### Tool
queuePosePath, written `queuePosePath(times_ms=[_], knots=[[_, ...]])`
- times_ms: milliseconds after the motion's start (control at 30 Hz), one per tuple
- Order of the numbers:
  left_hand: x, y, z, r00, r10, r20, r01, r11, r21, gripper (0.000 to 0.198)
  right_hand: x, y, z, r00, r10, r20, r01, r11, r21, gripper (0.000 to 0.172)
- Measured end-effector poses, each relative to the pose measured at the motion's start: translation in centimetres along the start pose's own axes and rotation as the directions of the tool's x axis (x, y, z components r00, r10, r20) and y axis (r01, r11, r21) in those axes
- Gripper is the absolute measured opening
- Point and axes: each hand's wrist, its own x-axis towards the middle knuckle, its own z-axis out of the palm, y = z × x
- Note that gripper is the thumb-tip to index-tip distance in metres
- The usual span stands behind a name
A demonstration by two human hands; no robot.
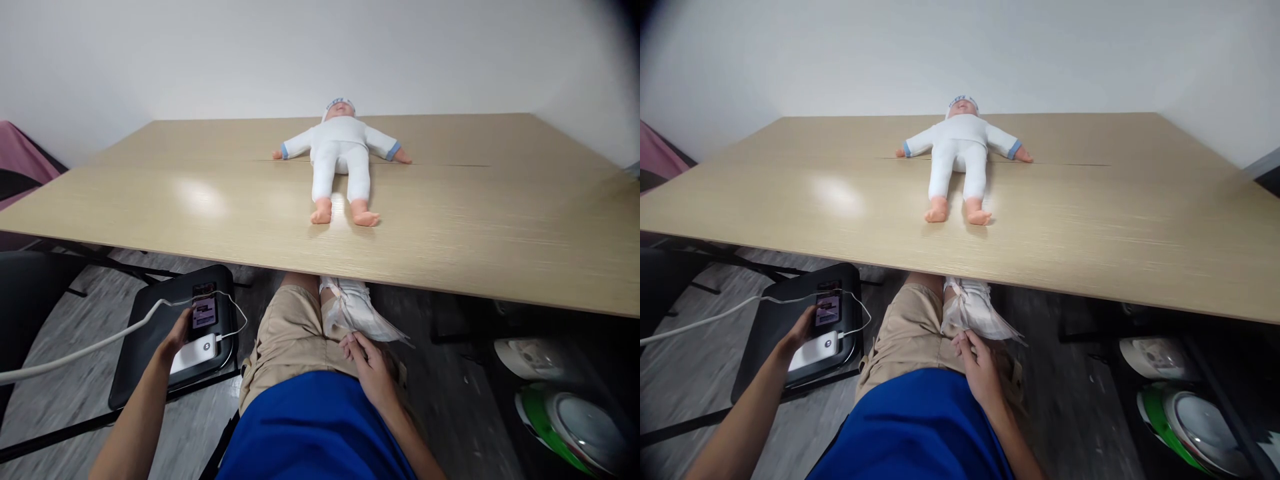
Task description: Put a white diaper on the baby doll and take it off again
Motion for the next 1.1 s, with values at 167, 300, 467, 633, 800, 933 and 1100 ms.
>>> queuePosePath(times_ms=[167, 300, 467, 633, 800, 933, 1100], knots=[[-0.2, -0.1, -0.6, 0.997, -0.01, 0.078, 0.009, 1.0, 0.008, 0.055, 0.0, 0.1, 0.1, 1.0, 0.005, -0.005, -0.005, 1.0, 0.001, 0.065], [0.0, -0.6, -1.3, 0.991, 0.026, 0.135, -0.034, 0.998, 0.053, 0.064, 0.0, 0.1, 0.1, 1.0, 0.007, -0.005, -0.007, 1.0, -0.008, 0.066], [0.0, -1.0, -1.8, 0.988, 0.066, 0.137, -0.079, 0.992, 0.094, 0.049, 0.0, 0.0, 0.0, 1.0, 0.005, 0.002, -0.005, 1.0, -0.023, 0.065], [-0.3, -0.9, -2.3, 0.985, 0.121, 0.125, -0.136, 0.983, 0.122, 0.034, 0.1, 0.2, -0.1, 1.0, 0.007, 0.007, -0.007, 0.999, -0.037, 0.065], [-0.6, -1.1, -2.8, 0.974, 0.178, 0.14, -0.202, 0.962, 0.183, 0.054, 0.1, 0.4, 0.0, 1.0, 0.008, 0.012, -0.008, 0.999, -0.042, 0.064], [-0.7, -1.2, -2.7, 0.964, 0.222, 0.147, -0.251, 0.943, 0.218, 0.067, 0.1, 0.5, 0.0, 1.0, 0.013, 0.015, -0.012, 0.999, -0.037, 0.062], [-0.7, -1.1, -2.5, 0.963, 0.224, 0.149, -0.253, 0.943, 0.216, 0.071, 0.1, 0.4, 0.1, 1.0, 0.016, 0.009, -0.016, 1.0, -0.027, 0.064]])
